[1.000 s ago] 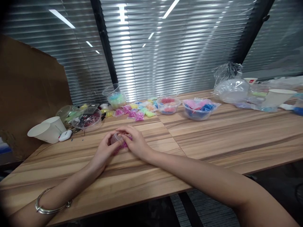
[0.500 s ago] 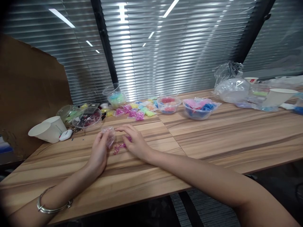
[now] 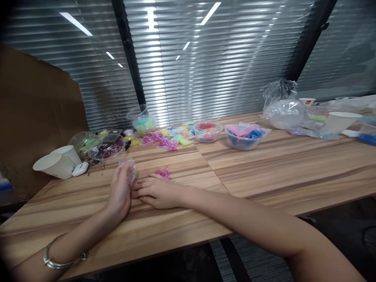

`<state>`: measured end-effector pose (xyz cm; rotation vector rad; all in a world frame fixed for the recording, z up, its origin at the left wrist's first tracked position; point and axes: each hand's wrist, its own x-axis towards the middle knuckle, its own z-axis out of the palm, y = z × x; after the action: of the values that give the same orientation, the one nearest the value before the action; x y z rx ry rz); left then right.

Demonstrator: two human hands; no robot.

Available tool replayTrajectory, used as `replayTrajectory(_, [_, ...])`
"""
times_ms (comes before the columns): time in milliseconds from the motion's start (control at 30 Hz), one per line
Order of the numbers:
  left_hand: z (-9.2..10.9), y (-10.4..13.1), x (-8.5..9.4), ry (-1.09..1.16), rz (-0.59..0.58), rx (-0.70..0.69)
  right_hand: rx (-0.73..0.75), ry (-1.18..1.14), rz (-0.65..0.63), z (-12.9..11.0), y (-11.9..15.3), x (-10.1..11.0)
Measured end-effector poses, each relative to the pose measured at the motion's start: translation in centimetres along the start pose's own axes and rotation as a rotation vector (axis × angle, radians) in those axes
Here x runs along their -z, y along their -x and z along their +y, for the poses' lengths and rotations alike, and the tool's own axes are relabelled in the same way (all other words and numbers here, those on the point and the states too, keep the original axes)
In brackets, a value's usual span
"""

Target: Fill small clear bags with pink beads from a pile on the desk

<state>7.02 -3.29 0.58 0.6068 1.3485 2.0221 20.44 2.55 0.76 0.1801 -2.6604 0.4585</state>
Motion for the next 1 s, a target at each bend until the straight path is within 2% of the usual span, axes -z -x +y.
replayTrajectory(133, [-0.2, -0.2, 0.1, 0.006, -0.003, -0.013, -0.028, -0.006, 0.055, 0.5, 0.0, -0.2])
replayTrajectory(367, [-0.1, -0.2, 0.0, 0.012, -0.023, -0.013, -0.067, 0.046, 0.054, 1.1, 0.5, 0.0])
replayTrajectory(500, [-0.1, -0.2, 0.0, 0.031, -0.019, 0.007, -0.098, 0.082, 0.095, 1.9, 0.8, -0.3])
replayTrajectory(1000, [0.0, -0.2, 0.0, -0.023, -0.033, 0.004, -0.136, 0.002, 0.154, 3.9, 1.0, -1.6])
